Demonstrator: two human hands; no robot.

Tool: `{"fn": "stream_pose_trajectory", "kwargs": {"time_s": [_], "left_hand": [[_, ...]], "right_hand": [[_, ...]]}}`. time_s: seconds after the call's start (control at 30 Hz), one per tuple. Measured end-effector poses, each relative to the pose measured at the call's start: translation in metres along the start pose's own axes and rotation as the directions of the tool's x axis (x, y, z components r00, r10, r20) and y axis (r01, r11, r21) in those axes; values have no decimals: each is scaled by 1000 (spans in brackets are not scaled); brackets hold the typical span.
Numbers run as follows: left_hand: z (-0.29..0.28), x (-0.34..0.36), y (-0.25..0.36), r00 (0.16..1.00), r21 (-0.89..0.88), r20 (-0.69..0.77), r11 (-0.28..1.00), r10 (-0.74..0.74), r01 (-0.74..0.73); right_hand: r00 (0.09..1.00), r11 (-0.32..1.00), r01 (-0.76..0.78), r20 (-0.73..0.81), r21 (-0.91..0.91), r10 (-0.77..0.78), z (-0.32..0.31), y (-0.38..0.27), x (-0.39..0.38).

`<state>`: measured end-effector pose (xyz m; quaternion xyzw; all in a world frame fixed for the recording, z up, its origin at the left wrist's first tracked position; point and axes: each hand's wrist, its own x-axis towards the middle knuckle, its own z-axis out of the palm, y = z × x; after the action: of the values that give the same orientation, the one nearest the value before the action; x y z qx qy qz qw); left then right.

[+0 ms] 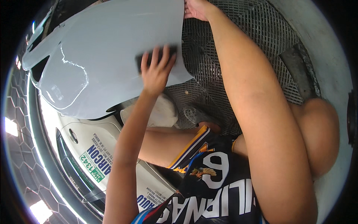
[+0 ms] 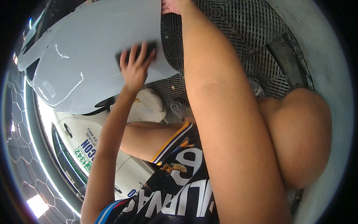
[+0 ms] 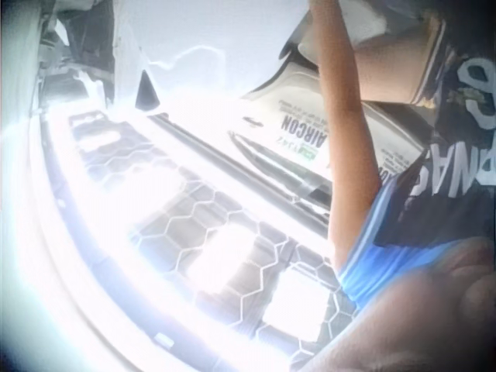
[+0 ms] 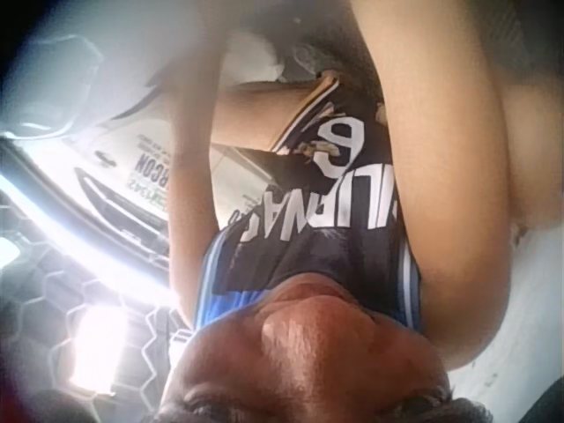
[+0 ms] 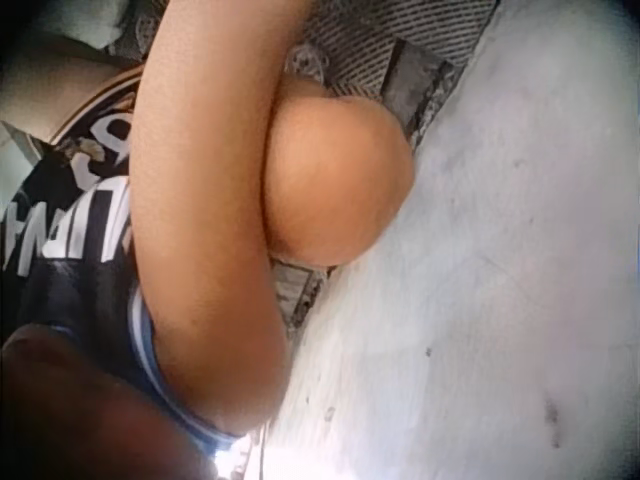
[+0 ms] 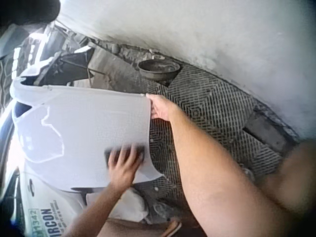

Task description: The person sands a white car bumper with a sanding block, repeatedly dipping it in a bucket of water and wiping the surface with their hand. The bumper is repositioned several times to access different areas.

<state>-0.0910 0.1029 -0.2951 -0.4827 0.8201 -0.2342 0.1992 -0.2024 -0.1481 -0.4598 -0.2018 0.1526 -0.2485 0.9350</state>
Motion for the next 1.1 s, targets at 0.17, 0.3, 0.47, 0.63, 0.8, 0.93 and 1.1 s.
{"fn": "stream_pose_trajectory", "kwargs": {"time_s": [0.17,0.3,0.47,0.63,0.8,0.93,1.1], "left_hand": [[-16,40,-8,999,-29,18,999,-41,42],[-13,116,5,991,9,-113,997,-73,74],[-8,-15,4,986,-42,168,999,-9,17],[-6,63,-11,991,-12,-68,994,-111,110],[-6,47,13,992,-30,-26,992,-120,120],[-27,-21,5,981,-19,196,1000,-1,5],[0,73,10,998,15,-48,999,42,-42]], "right_hand": [[1000,996,8,-17,84,-6,0,-2,-4],[993,994,61,97,96,-70,-1,-2,-5],[999,999,-14,-39,33,15,0,-2,-6],[999,996,44,-30,75,-42,1,2,-7],[996,994,88,-24,72,-87,1,5,-4],[993,993,103,-61,64,-99,2,5,-1],[994,994,85,-80,70,-80,3,5,1]]}}
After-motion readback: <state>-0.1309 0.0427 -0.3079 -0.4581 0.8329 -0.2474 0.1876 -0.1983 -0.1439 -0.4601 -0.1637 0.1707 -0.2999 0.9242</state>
